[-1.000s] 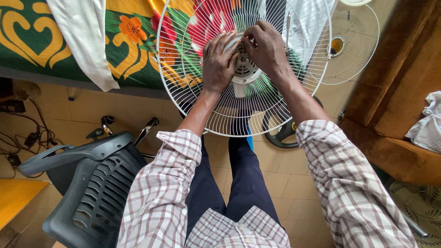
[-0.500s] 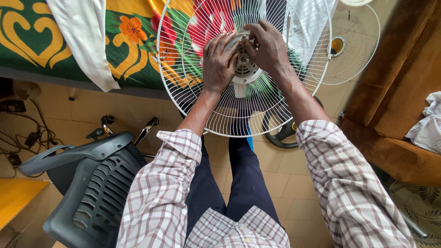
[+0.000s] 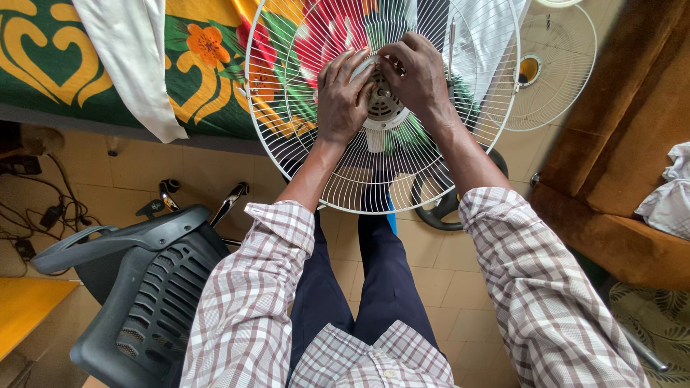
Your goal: The person uses a screwdriver to tighten the central hub of a standing fan. They repeatedly adjust the fan head and reposition the tool while working on the same fastener.
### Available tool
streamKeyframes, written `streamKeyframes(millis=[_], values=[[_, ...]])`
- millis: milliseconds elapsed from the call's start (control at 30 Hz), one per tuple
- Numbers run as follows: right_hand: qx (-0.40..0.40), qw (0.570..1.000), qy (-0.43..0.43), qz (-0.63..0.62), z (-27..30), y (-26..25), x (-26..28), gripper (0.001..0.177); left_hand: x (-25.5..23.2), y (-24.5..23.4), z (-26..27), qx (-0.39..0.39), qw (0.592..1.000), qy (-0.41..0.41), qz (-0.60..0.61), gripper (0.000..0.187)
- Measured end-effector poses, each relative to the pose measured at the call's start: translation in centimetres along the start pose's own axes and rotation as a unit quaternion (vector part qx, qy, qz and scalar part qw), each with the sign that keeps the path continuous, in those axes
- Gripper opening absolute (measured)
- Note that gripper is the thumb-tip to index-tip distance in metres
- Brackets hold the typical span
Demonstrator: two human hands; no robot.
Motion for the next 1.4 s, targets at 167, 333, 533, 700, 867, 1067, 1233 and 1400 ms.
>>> streamKeyframes(millis=[167, 333, 533, 700, 867, 1067, 1233, 1400], values=[[-0.006, 1.000, 0.014, -0.005, 0.1, -0.2, 0.1, 0.012, 0.1, 0.0, 0.1, 0.001, 1.000, -0.002, 0.007, 0.032], [0.004, 0.994, 0.031, -0.103, 0.5, 0.1, -1.3, 0.019, 0.2, 0.2, 0.1, 0.001, 1.000, -0.003, 0.005, 0.033], [-0.084, 0.971, 0.128, -0.182, 5.4, -2.6, -2.5, 0.012, 0.2, -0.1, 0.2, 0.007, 1.000, -0.004, 0.018, 0.036], [-0.124, 0.947, 0.208, -0.209, 10.6, -5.5, 0.2, 0.010, 0.2, -0.1, 0.2, 0.001, 1.000, 0.004, 0.012, 0.038], [-0.167, 0.920, 0.277, -0.219, 14.1, -7.5, 0.7, 0.011, 0.4, 0.3, 0.2, -0.007, 1.000, 0.002, 0.006, 0.035], [-0.178, 0.926, 0.286, -0.173, 14.7, -8.2, -0.5, 0.011, 0.6, 0.6, 0.2, -0.006, 1.000, 0.000, 0.004, 0.034], [-0.166, 0.935, 0.247, -0.192, 13.9, -8.1, 0.2, 0.010, 0.4, 0.5, 0.1, -0.010, 1.000, 0.001, 0.003, 0.036], [-0.159, 0.929, 0.260, -0.211, 14.3, -7.0, 1.0, 0.012, -0.1, -0.3, 0.2, -0.006, 1.000, -0.001, 0.004, 0.038]])
Point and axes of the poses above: each hand's wrist, its own z-axis away from the middle knuckle, its own y-axis out of the palm, x = y × z, the point moved 10 cm from there along -z, towards the middle knuckle, and after that the axes turned 10 degrees about x, right-handed, at the moved point
